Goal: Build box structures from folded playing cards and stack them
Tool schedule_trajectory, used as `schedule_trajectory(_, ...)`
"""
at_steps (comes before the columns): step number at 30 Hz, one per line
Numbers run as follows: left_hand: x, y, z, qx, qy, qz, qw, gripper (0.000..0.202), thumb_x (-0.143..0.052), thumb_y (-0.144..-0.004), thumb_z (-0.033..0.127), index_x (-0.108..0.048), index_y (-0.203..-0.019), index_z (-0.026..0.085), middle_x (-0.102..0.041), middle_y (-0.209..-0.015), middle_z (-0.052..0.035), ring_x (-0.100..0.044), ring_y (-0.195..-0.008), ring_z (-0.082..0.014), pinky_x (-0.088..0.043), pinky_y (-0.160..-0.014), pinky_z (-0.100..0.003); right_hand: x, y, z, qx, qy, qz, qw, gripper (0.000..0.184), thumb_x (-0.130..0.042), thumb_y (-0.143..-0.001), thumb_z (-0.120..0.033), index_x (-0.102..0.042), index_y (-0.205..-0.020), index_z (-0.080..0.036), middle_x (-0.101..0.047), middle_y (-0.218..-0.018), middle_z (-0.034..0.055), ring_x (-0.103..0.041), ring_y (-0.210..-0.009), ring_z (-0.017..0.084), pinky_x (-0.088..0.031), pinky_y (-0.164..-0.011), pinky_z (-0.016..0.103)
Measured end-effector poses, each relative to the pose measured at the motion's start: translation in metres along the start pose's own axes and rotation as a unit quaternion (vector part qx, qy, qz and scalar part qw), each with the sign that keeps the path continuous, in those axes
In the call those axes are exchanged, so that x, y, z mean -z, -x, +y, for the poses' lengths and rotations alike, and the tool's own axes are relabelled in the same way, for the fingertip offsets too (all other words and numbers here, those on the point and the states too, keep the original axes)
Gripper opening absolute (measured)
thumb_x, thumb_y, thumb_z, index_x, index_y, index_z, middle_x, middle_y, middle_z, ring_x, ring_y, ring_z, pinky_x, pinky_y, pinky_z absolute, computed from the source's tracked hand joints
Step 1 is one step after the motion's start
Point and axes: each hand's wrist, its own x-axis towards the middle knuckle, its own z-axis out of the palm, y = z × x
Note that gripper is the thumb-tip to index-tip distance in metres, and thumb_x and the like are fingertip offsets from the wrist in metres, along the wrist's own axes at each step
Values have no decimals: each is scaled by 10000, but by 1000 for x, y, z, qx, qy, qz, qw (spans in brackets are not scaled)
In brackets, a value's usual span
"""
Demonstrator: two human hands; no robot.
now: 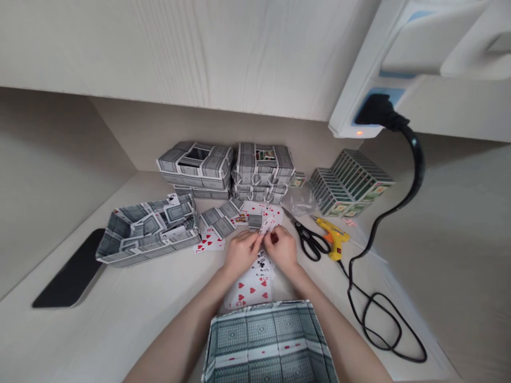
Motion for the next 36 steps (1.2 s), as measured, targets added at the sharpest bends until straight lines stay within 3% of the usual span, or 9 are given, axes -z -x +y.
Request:
schedule_trajectory(4,-1,-4,-5,131,80,16,988,255,-472,-833,337,-602,-686,173,-585,-619,-8,-509,-583,-125,-368,-570,-230,4,-5,0,-52,-189,-45,979,236,-497,-775,-351,-534,-612,-184,-559,-553,13,-516,-518,145,-422,-525,260)
schedule_trajectory(7,-2,-8,-9,201,201,22,958,261,-484,-808,359,-590,-678,159,-553,-585,12,-474,-552,-114,-354,-534,-218,8,-10,0,-131,-356,-81,922,340,-483,-791,-473,-551,-636,-178,-574,-550,22,-534,-503,157,-458,-491,280)
schedule_trajectory(10,-3,-11,-10,221,276,10,935,287,-510,-782,378,-551,-612,151,-504,-545,24,-448,-533,-108,-339,-518,-215,10,-13,0,-178,-434,-86,879,389,-519,-751,-549,-538,-623,-182,-551,-558,9,-506,-475,143,-454,-448,279)
schedule_trajectory(13,-3,-10,-9,223,303,-12,926,320,-534,-764,397,-518,-559,152,-490,-525,26,-441,-525,-105,-340,-524,-217,9,-14,1,-187,-452,-102,866,384,-547,-723,-573,-527,-642,-198,-513,-542,-16,-482,-461,133,-420,-413,261)
schedule_trajectory(20,-2,-9,-8,229,331,-52,914,355,-541,-755,432,-542,-548,143,-564,-532,-8,-489,-522,-121,-371,-545,-239,9,-9,-7,-157,-440,-143,873,377,-441,-791,-586,-488,-714,-220,-472,-445,-46,-442,-361,122,-365,-365,251)
schedule_trajectory(28,0,-10,-3,236,349,-79,904,360,-534,-746,446,-535,-549,146,-550,-517,0,-480,-511,-118,-363,-518,-228,8,-6,-10,-155,-419,-146,883,364,-444,-814,-513,-492,-1002,-205,-455,-423,-77,-398,-295,108,-314,-302,228)
schedule_trajectory(36,-5,-7,-6,233,302,-63,922,306,-524,-757,418,-587,-629,147,-541,-565,12,-469,-557,-120,-362,-542,-226,4,-4,-13,-163,-408,-117,891,321,-460,-811,-485,-470,-974,-208,-426,-437,-94,-341,-277,82,-259,-274,207)
